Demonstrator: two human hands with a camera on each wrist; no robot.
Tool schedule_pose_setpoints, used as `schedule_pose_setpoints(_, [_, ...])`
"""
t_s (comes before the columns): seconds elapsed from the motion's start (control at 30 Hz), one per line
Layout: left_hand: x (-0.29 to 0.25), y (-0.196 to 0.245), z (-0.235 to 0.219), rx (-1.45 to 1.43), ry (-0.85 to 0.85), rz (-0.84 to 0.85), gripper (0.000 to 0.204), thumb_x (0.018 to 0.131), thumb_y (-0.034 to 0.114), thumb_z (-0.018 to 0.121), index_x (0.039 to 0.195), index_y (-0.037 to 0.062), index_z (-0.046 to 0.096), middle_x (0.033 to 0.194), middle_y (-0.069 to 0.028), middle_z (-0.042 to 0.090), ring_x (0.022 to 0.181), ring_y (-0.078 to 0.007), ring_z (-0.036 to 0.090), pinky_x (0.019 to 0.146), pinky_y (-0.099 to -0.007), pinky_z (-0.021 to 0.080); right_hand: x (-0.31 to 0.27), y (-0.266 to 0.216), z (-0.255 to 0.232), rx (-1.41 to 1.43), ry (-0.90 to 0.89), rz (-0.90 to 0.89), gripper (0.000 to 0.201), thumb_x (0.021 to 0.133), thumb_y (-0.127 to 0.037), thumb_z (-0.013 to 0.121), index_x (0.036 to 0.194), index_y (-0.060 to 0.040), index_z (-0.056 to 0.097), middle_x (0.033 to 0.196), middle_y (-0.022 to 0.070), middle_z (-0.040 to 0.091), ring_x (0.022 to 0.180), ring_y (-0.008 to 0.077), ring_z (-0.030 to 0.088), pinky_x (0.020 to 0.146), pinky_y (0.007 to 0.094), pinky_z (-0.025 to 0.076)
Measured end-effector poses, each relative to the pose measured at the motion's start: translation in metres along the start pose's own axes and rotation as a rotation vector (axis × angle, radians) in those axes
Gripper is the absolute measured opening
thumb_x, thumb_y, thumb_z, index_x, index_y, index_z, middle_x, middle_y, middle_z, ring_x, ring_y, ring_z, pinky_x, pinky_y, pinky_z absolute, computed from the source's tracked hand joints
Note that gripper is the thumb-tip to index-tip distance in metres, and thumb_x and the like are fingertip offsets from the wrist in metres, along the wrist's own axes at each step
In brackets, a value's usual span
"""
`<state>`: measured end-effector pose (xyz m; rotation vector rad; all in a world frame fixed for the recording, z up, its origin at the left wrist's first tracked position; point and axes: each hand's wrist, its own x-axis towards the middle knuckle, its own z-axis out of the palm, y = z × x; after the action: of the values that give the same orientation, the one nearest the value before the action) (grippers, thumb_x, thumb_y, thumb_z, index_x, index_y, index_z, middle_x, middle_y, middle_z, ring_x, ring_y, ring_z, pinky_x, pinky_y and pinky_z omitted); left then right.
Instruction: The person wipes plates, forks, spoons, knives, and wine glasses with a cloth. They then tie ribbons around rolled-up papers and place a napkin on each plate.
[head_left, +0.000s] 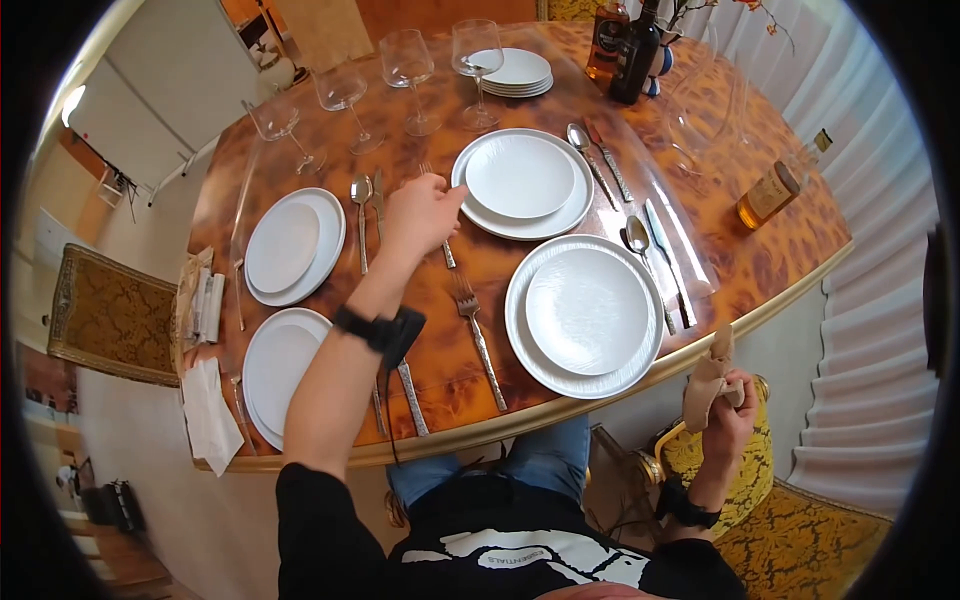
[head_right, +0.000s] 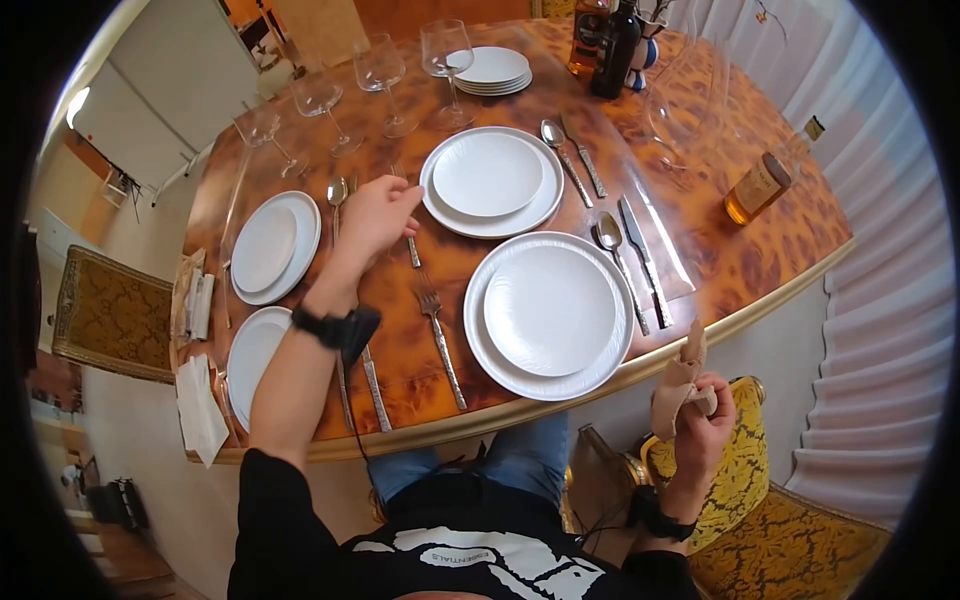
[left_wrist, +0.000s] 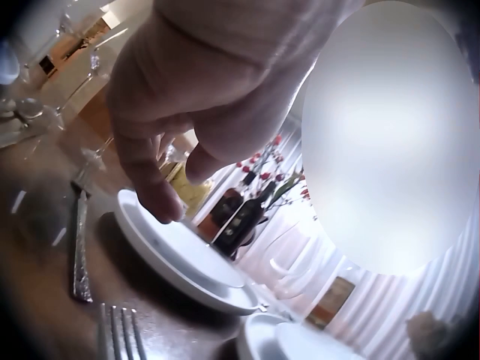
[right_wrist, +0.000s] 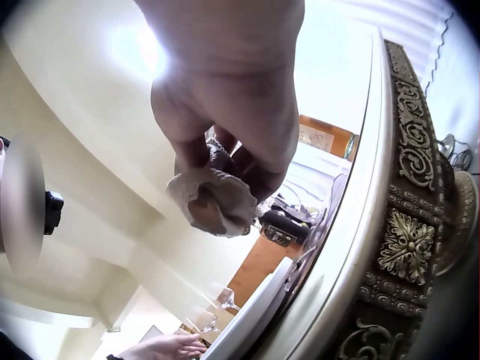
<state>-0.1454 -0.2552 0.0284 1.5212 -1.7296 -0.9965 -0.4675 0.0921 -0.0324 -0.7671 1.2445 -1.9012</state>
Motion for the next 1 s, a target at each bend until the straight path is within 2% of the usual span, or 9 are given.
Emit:
schedule_pose_setpoints(0.27, [0.070, -0.020, 0.047, 0.142, -0.122, -0.096, 0.034, 0.089, 0.019, 0.059, 0.085, -0.0149, 0.064, 0.065, -0.0228, 0.068, 0.053, -0.0238, 0.069, 0.051, -0.0317, 0.055, 0.005, -0.008, 0.008, 0.053, 0.033, -0.055, 0.023, 0.082, 0.009, 0.060, 0.102, -0.0027, 0.056, 0.127, 0.0109, 0.052, 0.109, 0.0221, 0.058, 0.087, 0.0356, 0.054])
schedule_pose_setpoints(0.43, [0.078, -0.016, 0.054, -0.263, -0.082, -0.247, 0.023, 0.086, 0.004, 0.052, 0.091, -0.0171, 0.060, 0.080, -0.0184, 0.068, 0.056, -0.0257, 0.068, 0.054, -0.0316, 0.058, 0.011, -0.007, 0.011, 0.078, -0.015, -0.072, 0.027, 0.082, 0.012, 0.058, 0.105, -0.0028, 0.055, 0.131, 0.0120, 0.051, 0.112, 0.0220, 0.057, 0.091, 0.0334, 0.051])
schedule_pose_setpoints(0.5, [0.071, -0.013, 0.047, -0.353, -0.090, -0.192, 0.022, 0.087, 0.004, 0.051, 0.095, -0.0160, 0.058, 0.087, -0.0175, 0.066, 0.062, -0.0253, 0.068, 0.055, -0.0319, 0.059, 0.013, -0.006, 0.015, 0.107, -0.015, -0.053, 0.029, 0.082, 0.013, 0.057, 0.106, -0.0027, 0.055, 0.128, 0.0112, 0.052, 0.111, 0.0214, 0.058, 0.092, 0.0326, 0.051])
schedule_pose_setpoints(0.67, [0.018, -0.003, 0.002, -0.570, -0.079, -0.072, 0.028, 0.089, 0.002, 0.047, 0.114, -0.0101, 0.050, 0.107, -0.0173, 0.059, 0.084, -0.0247, 0.066, 0.060, -0.0322, 0.060, 0.030, 0.001, 0.045, 0.164, -0.083, -0.029, 0.030, 0.081, 0.013, 0.055, 0.106, -0.0029, 0.055, 0.115, 0.0071, 0.056, 0.104, 0.0183, 0.059, 0.088, 0.0313, 0.051])
schedule_pose_setpoints(0.73, [-0.024, 0.010, -0.025, -0.718, -0.166, -0.081, 0.043, 0.090, 0.001, 0.046, 0.133, -0.0029, 0.039, 0.117, -0.0171, 0.057, 0.096, -0.0244, 0.064, 0.067, -0.0331, 0.061, 0.043, 0.003, 0.065, 0.112, -0.107, -0.066, 0.031, 0.080, 0.012, 0.056, 0.108, -0.0026, 0.055, 0.112, 0.0065, 0.057, 0.102, 0.0182, 0.060, 0.087, 0.0307, 0.051])
schedule_pose_setpoints(0.83, [-0.104, -0.001, -0.043, -0.921, -0.308, -0.011, 0.052, 0.092, 0.000, 0.046, 0.142, 0.0016, 0.030, 0.124, -0.0163, 0.055, 0.101, -0.0240, 0.064, 0.071, -0.0347, 0.061, 0.065, -0.006, 0.150, -0.180, -0.136, -0.269, 0.035, 0.078, 0.007, 0.061, 0.112, -0.0009, 0.058, 0.104, 0.0056, 0.061, 0.098, 0.0162, 0.061, 0.088, 0.0284, 0.050])
schedule_pose_setpoints(0.9, [-0.141, -0.012, -0.033, -0.970, -0.289, 0.034, 0.056, 0.093, -0.001, 0.045, 0.146, 0.0048, 0.027, 0.129, -0.0146, 0.054, 0.106, -0.0239, 0.063, 0.073, -0.0356, 0.061, 0.077, -0.004, 0.196, -0.492, -0.299, -0.487, 0.036, 0.079, 0.005, 0.062, 0.114, -0.0032, 0.060, 0.105, 0.0067, 0.063, 0.095, 0.0131, 0.062, 0.085, 0.0283, 0.051])
schedule_pose_setpoints(0.97, [-0.172, -0.017, -0.019, -0.990, -0.238, 0.046, 0.057, 0.094, 0.000, 0.046, 0.148, 0.0043, 0.025, 0.131, -0.0131, 0.053, 0.109, -0.0212, 0.062, 0.077, -0.0325, 0.059, 0.064, -0.006, 0.241, -0.675, -0.486, -0.321, 0.035, 0.077, 0.004, 0.064, 0.111, -0.0060, 0.063, 0.102, 0.0094, 0.063, 0.091, 0.0187, 0.066, 0.080, 0.0322, 0.053])
schedule_pose_setpoints(1.0, [-0.181, -0.022, -0.015, -1.007, -0.224, 0.052, 0.059, 0.094, -0.001, 0.045, 0.149, 0.0047, 0.023, 0.135, -0.0139, 0.049, 0.118, -0.0230, 0.056, 0.091, -0.0360, 0.053, 0.054, 0.006, 0.252, -0.742, -0.617, -0.428, 0.036, 0.075, 0.003, 0.065, 0.109, -0.0068, 0.064, 0.100, 0.0102, 0.062, 0.089, 0.0240, 0.067, 0.078, 0.0347, 0.054])
